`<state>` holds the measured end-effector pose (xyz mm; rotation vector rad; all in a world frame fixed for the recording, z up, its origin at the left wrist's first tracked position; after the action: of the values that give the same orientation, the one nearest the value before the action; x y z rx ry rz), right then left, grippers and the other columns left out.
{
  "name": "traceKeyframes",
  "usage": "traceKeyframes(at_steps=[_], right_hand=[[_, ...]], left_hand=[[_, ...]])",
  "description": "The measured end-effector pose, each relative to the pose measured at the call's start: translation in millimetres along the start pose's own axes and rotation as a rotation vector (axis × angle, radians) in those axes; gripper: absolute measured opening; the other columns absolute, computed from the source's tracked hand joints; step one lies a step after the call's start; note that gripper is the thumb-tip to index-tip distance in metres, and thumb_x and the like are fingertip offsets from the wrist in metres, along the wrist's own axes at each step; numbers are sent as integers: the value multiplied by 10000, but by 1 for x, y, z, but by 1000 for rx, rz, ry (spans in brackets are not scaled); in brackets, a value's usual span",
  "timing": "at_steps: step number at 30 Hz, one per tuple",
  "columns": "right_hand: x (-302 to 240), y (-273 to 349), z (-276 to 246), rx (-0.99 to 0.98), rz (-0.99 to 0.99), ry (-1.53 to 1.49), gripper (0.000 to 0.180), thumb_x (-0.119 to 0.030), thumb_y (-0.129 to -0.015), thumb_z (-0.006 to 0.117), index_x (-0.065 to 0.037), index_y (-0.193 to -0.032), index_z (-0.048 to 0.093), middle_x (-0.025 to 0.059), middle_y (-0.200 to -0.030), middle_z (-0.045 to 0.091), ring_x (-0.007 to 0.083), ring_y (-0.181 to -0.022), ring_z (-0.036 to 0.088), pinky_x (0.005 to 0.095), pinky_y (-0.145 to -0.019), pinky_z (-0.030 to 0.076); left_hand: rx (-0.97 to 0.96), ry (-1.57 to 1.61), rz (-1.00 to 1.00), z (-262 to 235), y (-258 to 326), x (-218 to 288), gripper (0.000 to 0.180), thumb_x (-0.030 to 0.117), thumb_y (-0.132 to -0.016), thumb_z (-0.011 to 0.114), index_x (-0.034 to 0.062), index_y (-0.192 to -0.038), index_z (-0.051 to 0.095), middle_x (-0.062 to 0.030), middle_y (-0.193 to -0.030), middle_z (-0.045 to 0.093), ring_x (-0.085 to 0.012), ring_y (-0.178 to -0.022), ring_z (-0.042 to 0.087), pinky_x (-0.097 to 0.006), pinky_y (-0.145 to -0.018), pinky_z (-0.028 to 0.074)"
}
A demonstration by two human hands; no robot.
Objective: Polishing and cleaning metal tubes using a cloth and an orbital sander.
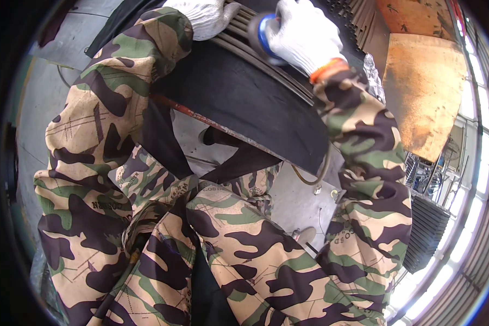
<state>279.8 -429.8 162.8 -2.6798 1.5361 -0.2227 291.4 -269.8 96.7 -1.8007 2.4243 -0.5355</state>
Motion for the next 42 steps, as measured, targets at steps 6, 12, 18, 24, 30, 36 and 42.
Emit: traceKeyframes(at_steps=[6, 12, 18, 24, 30, 36, 42], right_hand=[[-18, 10, -4, 66, -117, -12, 225, -324, -888, 675, -128, -999, 677, 145, -962, 681, 362, -901, 686, 464, -803, 567], [-2, 3, -15, 102, -39, 34, 211, -291, -865, 690, -93, -919, 641, 168, -878, 649, 387, -793, 667, 498, -709, 557], [-11, 5, -15, 166, -128, 19, 201, -270, -851, 697, -89, -905, 629, 155, -842, 626, 373, -779, 652, 488, -683, 546], [-25, 24, -29, 170, -228, -28, 187, -246, -828, 713, -89, -868, 619, 146, -830, 623, 366, -740, 643, 484, -650, 536], [3, 17, -22, 166, -80, -5, 190, -266, -870, 686, -86, -883, 625, 165, -835, 633, 383, -778, 663, 485, -695, 550], [-2, 18, -7, -24, -36, -15, 273, -343, -901, 674, -107, -1036, 684, 167, -994, 691, 373, -925, 690, 468, -819, 563], [-8, 11, -21, 197, -110, 38, 202, -270, -854, 693, -78, -880, 633, 169, -836, 631, 383, -764, 657, 483, -685, 551]], left_hand=[[54, 22, 7, -4, -3, 0, 553, 396, -972, 564, 1, -1358, 604, -234, -1406, 582, -419, -1386, 475, -553, -1171, 310], [62, 22, 81, -8, 7, 5, 531, 373, -966, 578, -4, -1339, 615, -233, -1365, 601, -438, -1347, 499, -558, -1150, 337], [153, 31, 128, -19, 27, 7, 495, 351, -971, 580, -6, -1309, 634, -227, -1341, 612, -427, -1333, 512, -554, -1140, 344], [102, 89, 136, -22, 19, 11, 383, 309, -952, 615, -11, -1152, 682, -212, -1214, 654, -416, -1287, 536, -521, -1131, 361], [202, 75, 107, -15, 6, 6, 458, 299, -946, 623, -34, -1260, 622, -250, -1326, 605, -433, -1330, 512, -535, -1151, 357], [67, -30, 51, -2, 2, -1, 581, 374, -981, 555, -47, -1383, 558, -267, -1444, 550, -450, -1391, 469, -555, -1186, 314], [38, 47, 65, -12, 19, 8, 553, 360, -974, 576, -44, -1352, 587, -269, -1427, 565, -434, -1407, 458, -536, -1201, 295]])
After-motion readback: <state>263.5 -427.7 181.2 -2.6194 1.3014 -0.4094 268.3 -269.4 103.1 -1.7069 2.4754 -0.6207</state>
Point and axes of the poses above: each hand's wrist, its own y-axis away from the middle knuckle, its own z-axis out of the palm, x = y × z, the point moved 7 cm from there along -y, towards the middle knuckle
